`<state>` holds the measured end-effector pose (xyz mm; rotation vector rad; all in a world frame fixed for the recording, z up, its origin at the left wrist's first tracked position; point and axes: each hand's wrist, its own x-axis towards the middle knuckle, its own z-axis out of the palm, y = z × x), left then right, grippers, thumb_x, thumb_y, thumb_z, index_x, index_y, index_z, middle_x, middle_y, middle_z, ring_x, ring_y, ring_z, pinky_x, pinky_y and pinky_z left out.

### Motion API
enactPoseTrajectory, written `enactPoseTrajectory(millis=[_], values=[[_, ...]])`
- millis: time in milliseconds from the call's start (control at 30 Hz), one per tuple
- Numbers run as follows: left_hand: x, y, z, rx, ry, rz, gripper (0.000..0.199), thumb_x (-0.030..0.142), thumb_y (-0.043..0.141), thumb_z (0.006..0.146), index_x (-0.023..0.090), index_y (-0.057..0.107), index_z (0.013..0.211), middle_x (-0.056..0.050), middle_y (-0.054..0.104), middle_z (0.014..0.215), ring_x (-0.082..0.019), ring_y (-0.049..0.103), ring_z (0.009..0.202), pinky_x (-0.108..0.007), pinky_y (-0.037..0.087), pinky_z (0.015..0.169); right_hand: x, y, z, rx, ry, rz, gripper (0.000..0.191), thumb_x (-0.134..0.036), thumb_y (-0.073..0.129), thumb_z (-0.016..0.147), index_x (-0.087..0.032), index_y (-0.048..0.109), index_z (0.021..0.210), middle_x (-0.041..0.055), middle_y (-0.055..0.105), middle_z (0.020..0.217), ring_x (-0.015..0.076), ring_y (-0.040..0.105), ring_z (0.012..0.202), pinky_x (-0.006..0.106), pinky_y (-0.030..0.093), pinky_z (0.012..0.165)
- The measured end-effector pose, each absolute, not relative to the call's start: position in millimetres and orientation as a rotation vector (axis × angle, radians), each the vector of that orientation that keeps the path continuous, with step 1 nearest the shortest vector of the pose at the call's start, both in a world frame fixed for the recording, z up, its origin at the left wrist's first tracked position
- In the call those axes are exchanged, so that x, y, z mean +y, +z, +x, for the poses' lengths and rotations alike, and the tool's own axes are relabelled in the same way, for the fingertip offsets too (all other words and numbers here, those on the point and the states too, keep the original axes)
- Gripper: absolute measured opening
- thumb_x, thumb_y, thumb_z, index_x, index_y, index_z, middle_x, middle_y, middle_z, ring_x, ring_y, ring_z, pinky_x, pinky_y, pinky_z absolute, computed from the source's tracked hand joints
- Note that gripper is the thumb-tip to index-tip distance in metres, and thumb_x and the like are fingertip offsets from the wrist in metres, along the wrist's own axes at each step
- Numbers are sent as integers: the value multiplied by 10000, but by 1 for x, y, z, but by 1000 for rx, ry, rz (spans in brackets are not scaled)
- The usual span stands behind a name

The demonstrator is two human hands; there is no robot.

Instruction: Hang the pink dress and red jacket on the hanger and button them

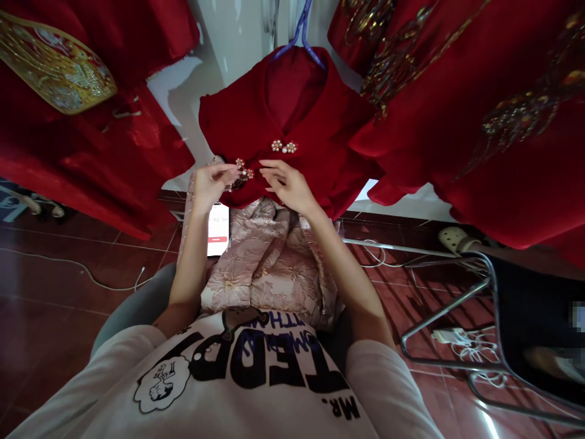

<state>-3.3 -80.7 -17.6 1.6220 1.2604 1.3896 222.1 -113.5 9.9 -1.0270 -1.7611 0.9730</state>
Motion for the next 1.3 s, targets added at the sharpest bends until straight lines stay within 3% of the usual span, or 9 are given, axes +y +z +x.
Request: enactPoseTrajectory(millis=[133,333,433,533,633,733,933,1100,1300], values=[[-81,-25,-12,1452,1205,1835,225,28,619,854,180,784,868,-61,804,924,-198,769,860,-352,631,907,-133,28,260,-1910,984,-1080,300,-401,657,972,-201,768,1167,84,762,1228,236,731,1134,422,663,916],[-83,-33,-13,1615,834,2113,195,31,657,776,197,717,859,-63,767,900,-254,736,861,-407,597,930,-140,34,269,-2082,732,-1339,178,-240,659,952,-215,811,1040,46,807,984,207,772,895,399,633,900],[-87,-30,-15,1591,680,2160,179,132,756,786,189,692,943,-66,730,905,-278,721,929,-401,582,936,-134,21,257,-2098,616,-1540,189,-157,715,893,-189,795,1061,56,794,883,217,761,829,398,615,873],[-91,-25,-13,1620,540,2196,447,198,882,720,163,674,1114,-105,707,1026,-328,701,1041,-412,568,950,-129,8,247,-2110,469,-1717,230,-137,758,857,-165,777,1084,68,779,859,237,749,836,404,587,872],[-95,-20,-4,1723,435,2232,424,144,830,778,136,662,1167,-142,701,1121,-345,694,1100,-406,549,972,-127,2,243,-2174,431,-1763,158,-153,799,820,-175,774,974,58,765,862,222,728,828,350,549,817],[-100,-15,10,1768,457,2241,295,122,744,849,131,677,1135,-120,740,1059,-331,717,1054,-392,540,961,-125,2,245,-2202,463,-1686,126,-152,826,778,-174,740,867,46,749,857,191,696,792,292,495,734],[-109,-7,30,1478,618,2217,227,158,777,853,103,717,1065,-76,772,912,-245,740,862,-313,538,853,-121,6,251,-2055,639,-1596,201,-114,822,700,-176,631,683,11,713,722,166,677,703,259,442,657],[-110,-6,26,1403,584,2187,219,85,764,867,113,777,1084,-76,806,933,-218,763,870,-298,538,862,-121,11,258,-1835,912,-1522,207,-182,842,656,-181,635,660,5,706,649,166,682,649,260,484,628],[-114,0,24,1493,732,2167,173,59,818,807,134,816,963,-67,811,924,-231,768,864,-311,552,831,-122,3,244,-1698,1078,-1271,275,-308,897,616,-176,666,686,51,767,778,175,718,742,287,560,704]])
